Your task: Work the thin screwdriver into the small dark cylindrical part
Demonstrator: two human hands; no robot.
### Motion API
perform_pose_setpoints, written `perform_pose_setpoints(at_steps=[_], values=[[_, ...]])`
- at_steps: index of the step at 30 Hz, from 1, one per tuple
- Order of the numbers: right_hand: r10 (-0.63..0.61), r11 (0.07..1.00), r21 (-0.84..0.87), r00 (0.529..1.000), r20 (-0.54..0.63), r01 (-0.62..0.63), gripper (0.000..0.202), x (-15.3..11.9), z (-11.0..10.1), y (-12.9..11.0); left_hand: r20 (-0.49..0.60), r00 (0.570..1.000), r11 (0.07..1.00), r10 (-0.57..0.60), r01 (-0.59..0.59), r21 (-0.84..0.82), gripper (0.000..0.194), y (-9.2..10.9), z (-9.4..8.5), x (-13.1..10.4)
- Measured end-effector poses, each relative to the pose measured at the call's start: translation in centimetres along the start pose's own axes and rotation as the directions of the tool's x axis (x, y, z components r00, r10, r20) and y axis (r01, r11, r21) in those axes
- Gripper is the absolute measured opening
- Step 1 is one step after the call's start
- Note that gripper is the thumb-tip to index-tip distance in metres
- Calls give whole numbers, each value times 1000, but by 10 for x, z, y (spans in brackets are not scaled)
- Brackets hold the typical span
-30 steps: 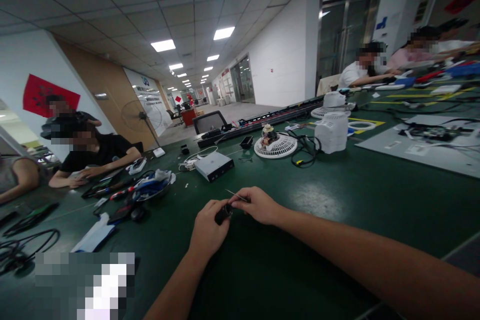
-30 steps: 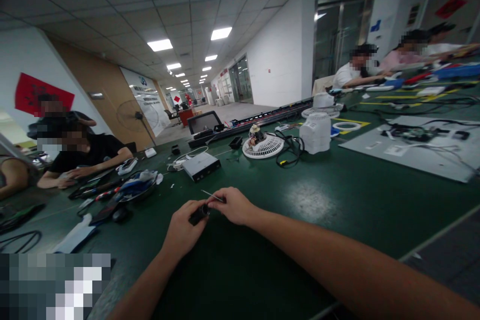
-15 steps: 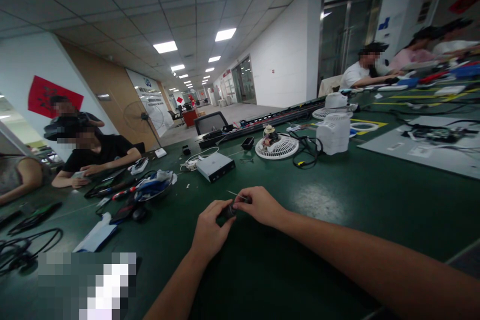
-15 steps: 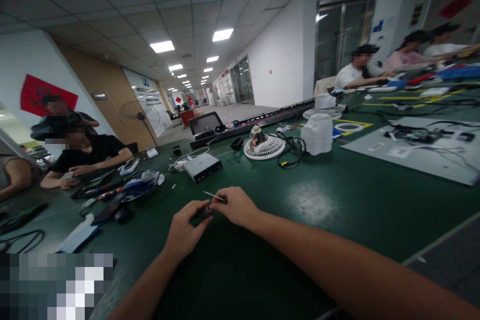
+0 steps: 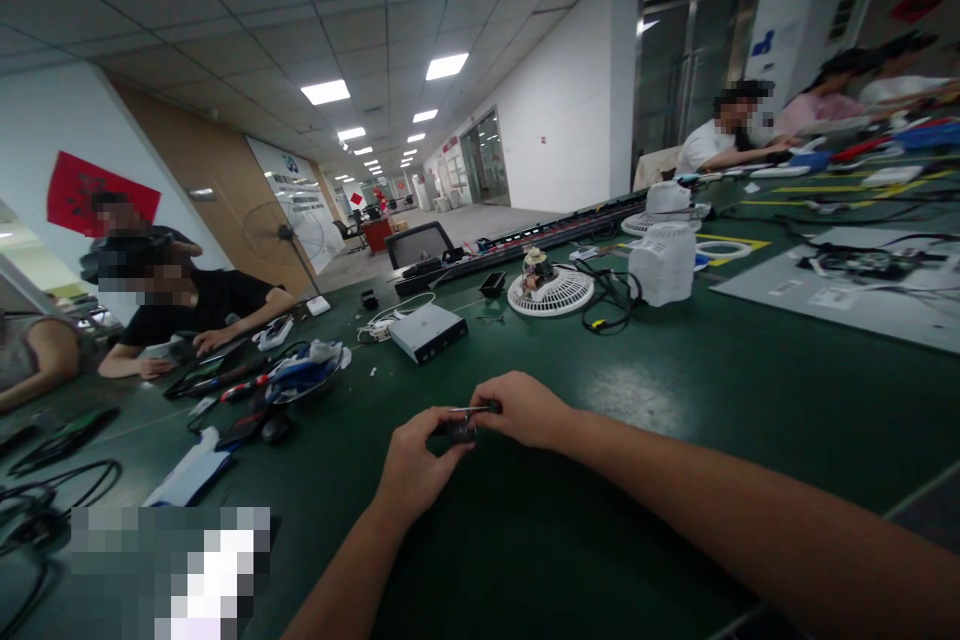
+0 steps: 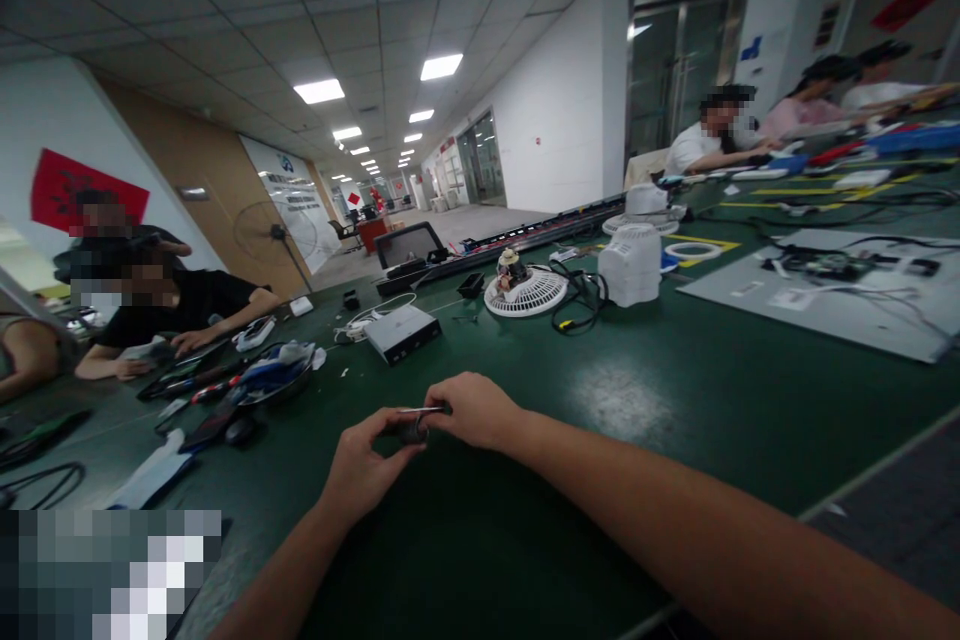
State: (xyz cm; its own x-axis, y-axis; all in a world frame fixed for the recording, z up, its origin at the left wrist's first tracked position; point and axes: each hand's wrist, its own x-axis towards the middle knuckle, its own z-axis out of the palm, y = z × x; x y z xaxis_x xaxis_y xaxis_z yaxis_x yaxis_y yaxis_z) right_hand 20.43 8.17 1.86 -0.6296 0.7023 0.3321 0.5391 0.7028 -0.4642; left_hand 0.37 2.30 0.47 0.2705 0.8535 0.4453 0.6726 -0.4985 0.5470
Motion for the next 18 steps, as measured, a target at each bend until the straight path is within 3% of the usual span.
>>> perform_pose_setpoints(at_steps=[3, 6, 12, 18], values=[[54, 993, -103, 996, -67, -61, 23, -2, 5, -9, -47, 999, 1000, -24, 25, 15, 29, 0, -1, 0], [103, 991, -80, 993, -60, -107, 25, -3, 8, -14, -74, 996, 999, -42, 43, 11, 30, 1, -1, -1], [25, 999, -42, 999, 45, -23, 18, -3, 5, -2, -16, 999, 999, -38, 38, 29, 25, 4, 5, 1], [16, 996, -86, 1000, -8, -16, 24, -3, 2, -8, -85, 989, 990, -118, 124, 70, 18, 7, 6, 4]])
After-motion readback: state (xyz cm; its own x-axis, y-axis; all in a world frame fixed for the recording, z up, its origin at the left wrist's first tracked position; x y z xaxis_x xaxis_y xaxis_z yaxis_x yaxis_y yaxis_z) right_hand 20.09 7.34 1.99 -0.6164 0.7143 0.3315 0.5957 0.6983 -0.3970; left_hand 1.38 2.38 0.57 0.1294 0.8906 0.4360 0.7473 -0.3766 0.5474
